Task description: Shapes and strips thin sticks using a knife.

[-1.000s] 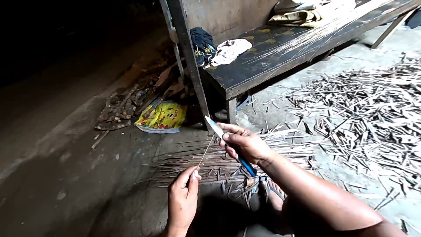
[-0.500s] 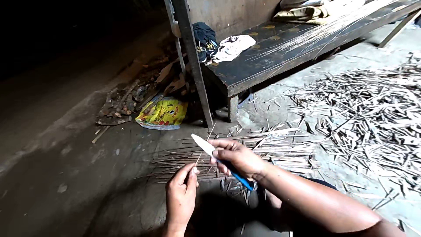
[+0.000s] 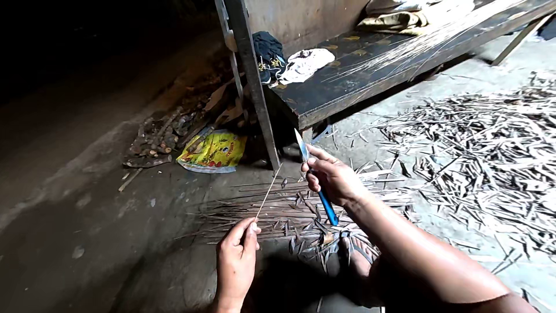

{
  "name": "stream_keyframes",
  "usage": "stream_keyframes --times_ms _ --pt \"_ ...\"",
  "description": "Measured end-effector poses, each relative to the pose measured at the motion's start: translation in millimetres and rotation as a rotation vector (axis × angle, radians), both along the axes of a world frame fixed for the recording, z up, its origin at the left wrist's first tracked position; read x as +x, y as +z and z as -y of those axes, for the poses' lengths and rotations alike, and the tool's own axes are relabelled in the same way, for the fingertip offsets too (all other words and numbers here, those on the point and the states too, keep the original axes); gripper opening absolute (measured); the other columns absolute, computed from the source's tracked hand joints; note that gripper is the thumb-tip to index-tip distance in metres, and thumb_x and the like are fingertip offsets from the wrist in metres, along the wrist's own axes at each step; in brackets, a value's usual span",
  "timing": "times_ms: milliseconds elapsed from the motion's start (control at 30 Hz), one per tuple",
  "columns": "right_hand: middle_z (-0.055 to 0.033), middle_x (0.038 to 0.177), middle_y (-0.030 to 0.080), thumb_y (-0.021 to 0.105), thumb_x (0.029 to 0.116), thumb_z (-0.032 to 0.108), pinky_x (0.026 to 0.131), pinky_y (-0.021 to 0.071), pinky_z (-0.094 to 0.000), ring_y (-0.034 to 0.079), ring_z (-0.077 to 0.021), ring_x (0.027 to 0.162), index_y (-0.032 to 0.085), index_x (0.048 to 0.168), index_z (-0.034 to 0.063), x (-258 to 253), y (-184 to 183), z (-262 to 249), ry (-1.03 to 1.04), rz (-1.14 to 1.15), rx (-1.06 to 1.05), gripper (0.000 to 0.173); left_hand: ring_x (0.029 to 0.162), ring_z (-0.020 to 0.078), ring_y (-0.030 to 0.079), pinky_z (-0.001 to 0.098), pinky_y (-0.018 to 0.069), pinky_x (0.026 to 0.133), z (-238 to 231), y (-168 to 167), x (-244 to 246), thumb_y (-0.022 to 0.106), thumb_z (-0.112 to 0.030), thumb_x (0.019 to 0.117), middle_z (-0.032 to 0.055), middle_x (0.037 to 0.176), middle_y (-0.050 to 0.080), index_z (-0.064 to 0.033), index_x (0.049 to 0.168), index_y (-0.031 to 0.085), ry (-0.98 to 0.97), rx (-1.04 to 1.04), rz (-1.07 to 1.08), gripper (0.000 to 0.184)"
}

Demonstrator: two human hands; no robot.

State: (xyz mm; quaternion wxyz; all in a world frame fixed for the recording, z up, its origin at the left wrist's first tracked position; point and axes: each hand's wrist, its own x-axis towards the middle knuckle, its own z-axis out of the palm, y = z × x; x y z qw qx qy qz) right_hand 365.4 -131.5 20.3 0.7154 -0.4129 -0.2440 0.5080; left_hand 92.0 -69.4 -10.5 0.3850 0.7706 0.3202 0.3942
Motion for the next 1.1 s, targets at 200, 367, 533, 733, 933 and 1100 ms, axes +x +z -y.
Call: stream_keyframes --times_ms 200,367,533,733,933,1100 --pt "-0.0112 0.093 0.069 0.048 0.1055 0.012 0.051 0.0513 -0.0258 0.059 -0.0119 0.057 0.043 0.153 0.009 -44.3 -6.4 11.3 0.363 0.105 -0.022 0.048 0.063 0.005 0.067 0.0195 0.0588 0.058 0.3 -0.2 3.7 0.06 -0.008 0.0985 -0.0004 0.085 0.074 0.0 0.108 0.074 0.014 0.019 -0.003 0.019" --pt "-0.0107 0.092 0.069 0.048 0.1056 0.011 0.05 0.0506 -0.025 0.058 -0.0112 0.056 0.048 0.15 0.0063 -38.8 -3.3 7.1 0.3 0.078 -0.019 0.045 0.062 0.0032 0.066 0.018 0.0578 0.057 0.7 -0.2 1.6 0.06 -0.008 0.0985 -0.001 0.084 0.075 -0.0006 0.107 0.075 0.019 0.043 -0.023 0.019" --pt "-0.0105 0.088 0.066 0.043 0.1083 0.012 0.049 0.0499 -0.0236 0.055 -0.01 0.052 0.048 0.153 0.0161 -1.3 6.2 3.5 0.072 0.03 -0.036 0.045 0.063 0.0044 0.067 0.0196 0.0592 0.057 -0.7 -1.6 -1.2 0.06 -0.009 0.0982 -0.0007 0.085 0.075 -0.0005 0.107 0.075 0.026 0.05 -0.002 0.019" --pt "-0.0109 0.091 0.068 0.047 0.1053 0.012 0.049 0.0503 -0.0241 0.058 -0.0109 0.056 0.042 0.154 0.0102 -34.3 0.0 11.3 0.373 0.053 -0.019 0.049 0.064 0.0046 0.068 0.0192 0.0592 0.058 0.1 -0.6 1.3 0.061 -0.008 0.0979 0.0 0.086 0.075 -0.0002 0.107 0.075 0.025 0.044 0.012 0.018" --pt "-0.0095 0.088 0.066 0.044 0.1067 0.011 0.049 0.0495 -0.0232 0.055 -0.0095 0.054 0.048 0.151 0.0118 -14.1 2.1 4.1 0.175 0.004 -0.037 0.044 0.064 0.0042 0.067 0.0188 0.0588 0.058 -0.3 -2.5 -0.2 0.061 -0.009 0.0985 -0.0006 0.085 0.075 -0.0003 0.108 0.075 0.004 0.05 0.003 0.019" --pt "-0.0114 0.091 0.068 0.043 0.1072 0.011 0.05 0.0511 -0.0244 0.057 -0.0111 0.055 0.038 0.158 0.0181 -10.7 4.0 6.6 0.176 0.05 -0.022 0.051 0.065 0.0058 0.069 0.0205 0.0605 0.06 -1.7 -1.4 1.2 0.06 -0.009 0.0989 -0.0001 0.086 0.075 0.0002 0.109 0.074 0.023 0.022 0.0 0.019"
